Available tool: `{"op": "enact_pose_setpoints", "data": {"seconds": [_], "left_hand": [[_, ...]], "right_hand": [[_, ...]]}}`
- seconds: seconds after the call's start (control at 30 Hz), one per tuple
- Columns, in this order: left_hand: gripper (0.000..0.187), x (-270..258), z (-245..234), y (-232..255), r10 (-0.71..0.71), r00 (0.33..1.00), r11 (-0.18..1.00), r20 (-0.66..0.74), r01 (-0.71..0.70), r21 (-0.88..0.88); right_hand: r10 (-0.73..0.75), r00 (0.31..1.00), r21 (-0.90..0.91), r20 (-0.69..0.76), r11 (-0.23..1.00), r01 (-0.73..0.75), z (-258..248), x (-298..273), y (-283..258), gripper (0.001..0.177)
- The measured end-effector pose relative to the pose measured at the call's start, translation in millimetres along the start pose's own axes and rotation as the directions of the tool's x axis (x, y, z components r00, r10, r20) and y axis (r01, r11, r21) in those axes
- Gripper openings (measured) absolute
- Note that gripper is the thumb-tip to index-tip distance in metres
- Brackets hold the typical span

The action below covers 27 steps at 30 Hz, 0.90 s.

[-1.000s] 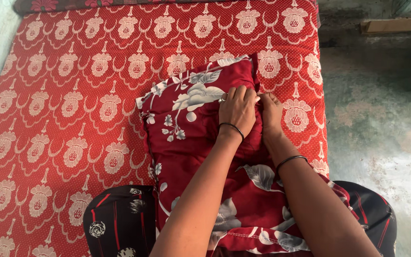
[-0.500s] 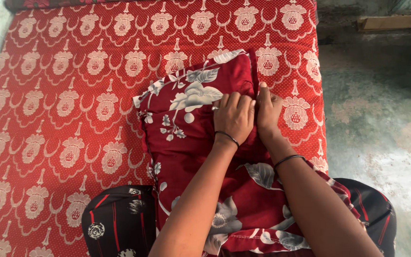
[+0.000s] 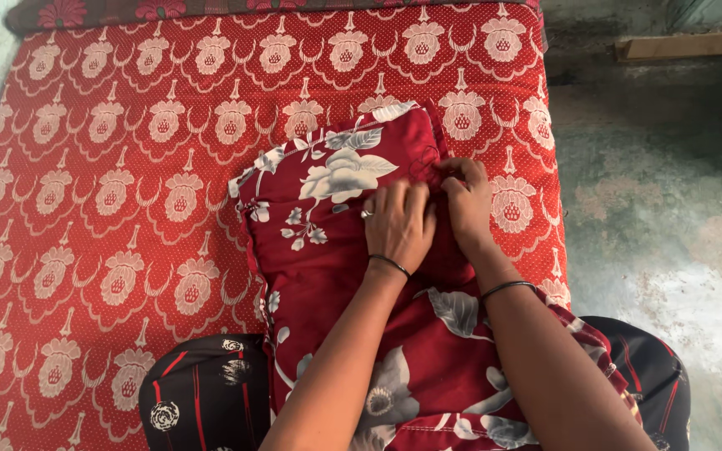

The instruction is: The person inserts a pillow into a red floral pillowcase, smoothing and adjusting the fabric to fit the pillow. The person then places the finished pillow on a nearby surface.

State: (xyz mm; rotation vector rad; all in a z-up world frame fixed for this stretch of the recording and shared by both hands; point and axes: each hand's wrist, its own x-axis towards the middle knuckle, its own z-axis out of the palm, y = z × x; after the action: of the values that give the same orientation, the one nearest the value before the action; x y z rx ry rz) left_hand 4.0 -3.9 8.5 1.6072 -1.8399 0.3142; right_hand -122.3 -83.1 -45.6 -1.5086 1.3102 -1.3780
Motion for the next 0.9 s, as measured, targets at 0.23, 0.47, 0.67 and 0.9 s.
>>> {"op": "enact_pose_setpoints", "data": {"seconds": [0.23, 0.47, 0.67, 0.9], "left_hand": [[0.011, 16, 17, -8, 0.071, 0.995, 0.997, 0.064, -0.070, -0.024], [0.007, 13, 41, -22, -0.067, 0.992, 0.980, 0.111, 0.086, -0.177], [0.019, 71, 54, -46, -0.337, 0.785, 0.900, 0.521, 0.431, -0.067], [0.067, 138, 97, -101, -0.293, 0.818, 0.942, 0.496, 0.336, 0.003]], "right_hand": [[-0.077, 0.994, -0.201, 0.076, 0.975, 0.091, 1, 3, -5, 0.013], [0.042, 0.989, 0.076, 0.139, 0.996, -0.053, -2, 0, -6, 0.018], [-0.047, 0.988, -0.094, 0.150, 0.994, 0.061, -12, 0, -15, 0.028], [0.034, 0.999, -0.196, -0.004, 0.980, -0.034, 4, -9, -24, 0.017]]}}
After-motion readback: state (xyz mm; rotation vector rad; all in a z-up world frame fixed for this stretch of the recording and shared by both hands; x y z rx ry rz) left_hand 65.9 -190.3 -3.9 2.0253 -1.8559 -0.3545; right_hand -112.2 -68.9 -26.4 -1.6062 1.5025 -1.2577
